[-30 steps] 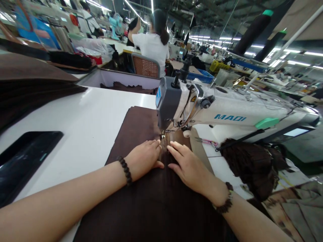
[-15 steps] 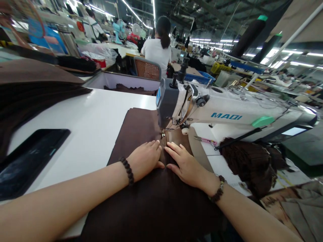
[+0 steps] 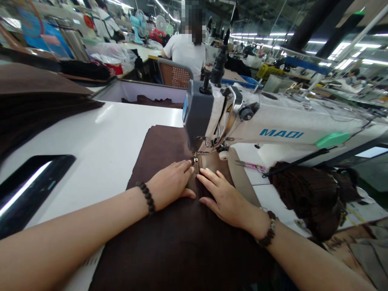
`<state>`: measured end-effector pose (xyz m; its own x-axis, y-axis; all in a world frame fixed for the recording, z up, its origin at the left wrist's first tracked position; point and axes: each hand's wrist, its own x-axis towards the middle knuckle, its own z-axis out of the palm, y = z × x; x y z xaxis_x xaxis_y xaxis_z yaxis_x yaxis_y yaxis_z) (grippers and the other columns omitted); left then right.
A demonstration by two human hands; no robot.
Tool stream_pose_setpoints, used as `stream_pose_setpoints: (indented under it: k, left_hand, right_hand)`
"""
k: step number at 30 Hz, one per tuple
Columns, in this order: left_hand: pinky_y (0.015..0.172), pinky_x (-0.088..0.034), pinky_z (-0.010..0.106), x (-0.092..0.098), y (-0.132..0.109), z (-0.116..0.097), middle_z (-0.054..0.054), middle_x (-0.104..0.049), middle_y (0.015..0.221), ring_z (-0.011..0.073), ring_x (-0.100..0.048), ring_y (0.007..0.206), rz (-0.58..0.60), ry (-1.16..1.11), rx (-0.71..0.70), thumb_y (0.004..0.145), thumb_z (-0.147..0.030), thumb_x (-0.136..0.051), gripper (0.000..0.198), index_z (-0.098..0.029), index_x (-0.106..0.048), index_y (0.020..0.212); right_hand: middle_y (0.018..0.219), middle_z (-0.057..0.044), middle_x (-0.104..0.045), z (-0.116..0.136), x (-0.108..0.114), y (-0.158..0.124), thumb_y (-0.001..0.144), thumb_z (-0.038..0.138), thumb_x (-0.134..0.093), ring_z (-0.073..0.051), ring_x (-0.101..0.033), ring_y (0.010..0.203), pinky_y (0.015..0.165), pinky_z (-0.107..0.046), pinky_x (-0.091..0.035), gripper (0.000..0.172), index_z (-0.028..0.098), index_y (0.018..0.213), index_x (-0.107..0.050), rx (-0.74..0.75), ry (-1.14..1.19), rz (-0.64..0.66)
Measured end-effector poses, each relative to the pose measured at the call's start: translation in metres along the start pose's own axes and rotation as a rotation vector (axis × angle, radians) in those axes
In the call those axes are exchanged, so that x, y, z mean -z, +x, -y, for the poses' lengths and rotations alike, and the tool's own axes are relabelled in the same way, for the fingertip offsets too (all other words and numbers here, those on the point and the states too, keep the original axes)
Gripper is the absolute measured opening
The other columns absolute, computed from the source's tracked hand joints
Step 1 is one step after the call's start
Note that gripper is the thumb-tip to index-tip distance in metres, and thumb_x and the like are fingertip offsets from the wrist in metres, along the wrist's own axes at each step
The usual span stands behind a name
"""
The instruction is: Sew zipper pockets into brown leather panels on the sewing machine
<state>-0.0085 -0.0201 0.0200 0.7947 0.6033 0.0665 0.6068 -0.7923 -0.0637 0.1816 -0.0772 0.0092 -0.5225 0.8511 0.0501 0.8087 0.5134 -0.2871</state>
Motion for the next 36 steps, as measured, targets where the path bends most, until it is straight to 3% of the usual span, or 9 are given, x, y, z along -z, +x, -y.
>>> stream_pose_setpoints:
  k: [10,17,21,23,30,34,36]
  left_hand:
    - [0.093,-0.042,0.038,-0.001,-0.001,-0.006,0.018,-0.052,0.120,0.0288,-0.051,0.110,0.002,0.032,-0.016,0.071,-0.055,-0.059,0.066,-0.007,-0.052,0.117]
    - [0.096,-0.040,0.036,-0.004,0.000,-0.003,0.020,-0.051,0.122,0.0284,-0.048,0.113,-0.006,0.049,-0.036,0.071,-0.058,-0.057,0.068,-0.007,-0.053,0.116]
    - [0.094,-0.041,0.034,-0.003,0.000,-0.004,0.022,-0.050,0.122,0.0282,-0.048,0.114,0.016,0.036,-0.018,0.069,-0.055,-0.061,0.069,-0.006,-0.052,0.116]
    - [0.095,-0.041,0.034,-0.003,0.000,-0.005,0.021,-0.050,0.122,0.0279,-0.047,0.115,0.015,0.039,-0.013,0.069,-0.055,-0.061,0.069,-0.006,-0.052,0.116]
    - [0.094,-0.042,0.036,-0.003,0.000,-0.002,0.021,-0.051,0.120,0.0286,-0.048,0.113,0.003,0.026,-0.048,0.072,-0.058,-0.056,0.070,-0.004,-0.051,0.116]
    - [0.094,-0.043,0.037,-0.004,-0.001,0.000,0.022,-0.050,0.120,0.0294,-0.048,0.113,-0.006,0.006,-0.055,0.074,-0.057,-0.054,0.069,-0.004,-0.051,0.117]
    - [0.095,-0.042,0.038,-0.004,-0.001,0.000,0.022,-0.050,0.121,0.0298,-0.048,0.114,-0.009,-0.001,-0.060,0.074,-0.056,-0.053,0.068,-0.004,-0.051,0.118]
  right_hand:
    - [0.139,-0.011,-0.034,-0.002,0.002,-0.005,0.086,0.030,-0.045,-0.021,-0.030,0.129,0.105,-0.046,-0.029,0.052,0.011,0.133,-0.035,0.030,-0.084,-0.028]
    - [0.130,-0.014,-0.045,-0.030,0.013,-0.010,0.085,0.033,-0.046,-0.026,-0.041,0.121,0.102,-0.049,-0.032,0.047,0.007,0.124,-0.046,-0.196,-0.296,-0.108]
    - [0.140,-0.005,-0.034,-0.023,0.011,-0.001,0.088,0.033,-0.041,-0.022,-0.031,0.128,0.102,-0.048,-0.032,0.047,0.018,0.133,-0.036,0.008,-0.252,-0.051]
    - [0.141,-0.004,-0.032,-0.021,0.009,0.003,0.089,0.034,-0.041,-0.021,-0.029,0.129,0.103,-0.047,-0.031,0.048,0.017,0.134,-0.034,0.056,-0.241,-0.014]
    - [0.135,-0.014,-0.040,-0.038,0.005,0.002,0.087,0.037,-0.044,-0.027,-0.036,0.124,0.102,-0.050,-0.030,0.049,0.009,0.128,-0.043,-0.170,-0.299,-0.080]
    - [0.131,-0.014,-0.045,-0.045,0.022,-0.015,0.088,0.037,-0.042,-0.026,-0.042,0.120,0.100,-0.045,-0.036,0.047,0.008,0.124,-0.047,-0.147,-0.323,-0.141]
    - [0.123,-0.012,-0.052,-0.052,0.043,-0.033,0.089,0.035,-0.041,-0.021,-0.048,0.114,0.097,-0.036,-0.041,0.041,0.011,0.120,-0.051,-0.116,-0.317,-0.277]
